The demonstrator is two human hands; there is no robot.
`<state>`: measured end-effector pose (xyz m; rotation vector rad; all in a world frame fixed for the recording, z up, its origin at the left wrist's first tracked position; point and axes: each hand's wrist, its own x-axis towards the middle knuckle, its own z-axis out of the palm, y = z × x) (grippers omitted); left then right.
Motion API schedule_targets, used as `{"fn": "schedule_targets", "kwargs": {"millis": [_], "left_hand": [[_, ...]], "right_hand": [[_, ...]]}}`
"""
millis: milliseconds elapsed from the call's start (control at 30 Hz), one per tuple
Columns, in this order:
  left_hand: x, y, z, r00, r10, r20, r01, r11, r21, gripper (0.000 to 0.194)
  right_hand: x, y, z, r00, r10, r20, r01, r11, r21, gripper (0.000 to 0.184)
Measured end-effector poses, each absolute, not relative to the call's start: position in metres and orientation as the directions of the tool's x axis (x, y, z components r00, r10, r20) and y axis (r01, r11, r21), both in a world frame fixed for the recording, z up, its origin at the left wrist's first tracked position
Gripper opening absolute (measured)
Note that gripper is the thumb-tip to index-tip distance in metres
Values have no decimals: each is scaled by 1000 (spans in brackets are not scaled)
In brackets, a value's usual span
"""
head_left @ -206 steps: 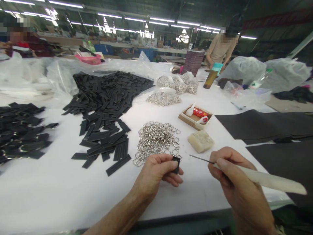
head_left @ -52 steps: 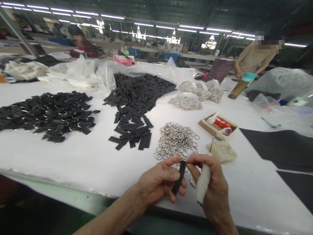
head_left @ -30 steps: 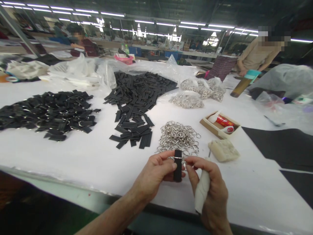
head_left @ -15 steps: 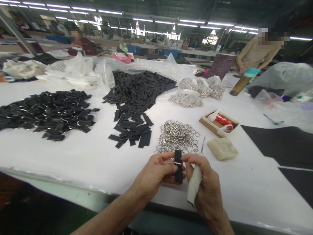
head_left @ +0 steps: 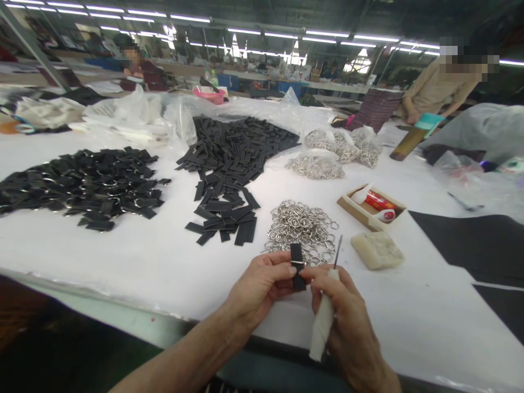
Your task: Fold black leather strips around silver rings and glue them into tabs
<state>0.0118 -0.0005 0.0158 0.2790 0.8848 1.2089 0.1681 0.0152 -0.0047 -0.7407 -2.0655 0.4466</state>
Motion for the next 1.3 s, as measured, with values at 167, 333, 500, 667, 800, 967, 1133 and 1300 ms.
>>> {"fn": "schedule_targets", "kwargs": {"millis": [167, 333, 500, 667, 800, 967, 1133, 1300], "left_hand": [[14, -1, 16, 72, 899, -432, -736, 340, 586, 14], [11, 0, 18, 88, 866, -492, -765, 376, 524, 12], [13, 3, 16, 28, 851, -525, -744, 369, 557, 17], [19, 0, 20, -17, 901, -433, -689, 303, 658, 13], [23, -4, 19, -73, 923, -378, -666, 237, 707, 9], [25, -9, 12, -96, 958, -272, -607, 160, 778, 9], [23, -15, 9, -105, 971, -217, -503, 137, 854, 16], [22, -17, 14, -159, 960, -232, -371, 160, 915, 15]], "right_hand": [[161, 17, -8, -405, 648, 646, 316, 762, -566, 26], [162, 15, -14, -387, 708, 591, 274, 700, -659, 26], [161, 8, -17, -361, 736, 573, 213, 663, -718, 29], [150, 6, -11, -227, 778, 586, 221, 627, -747, 27], [141, 5, -4, -113, 819, 563, 318, 567, -760, 20], [139, 5, 2, -32, 919, 393, 293, 385, -875, 12], [140, 7, 10, -31, 972, 235, 215, 236, -948, 13], [139, 7, 13, -20, 989, 148, 157, 149, -976, 15]]}}
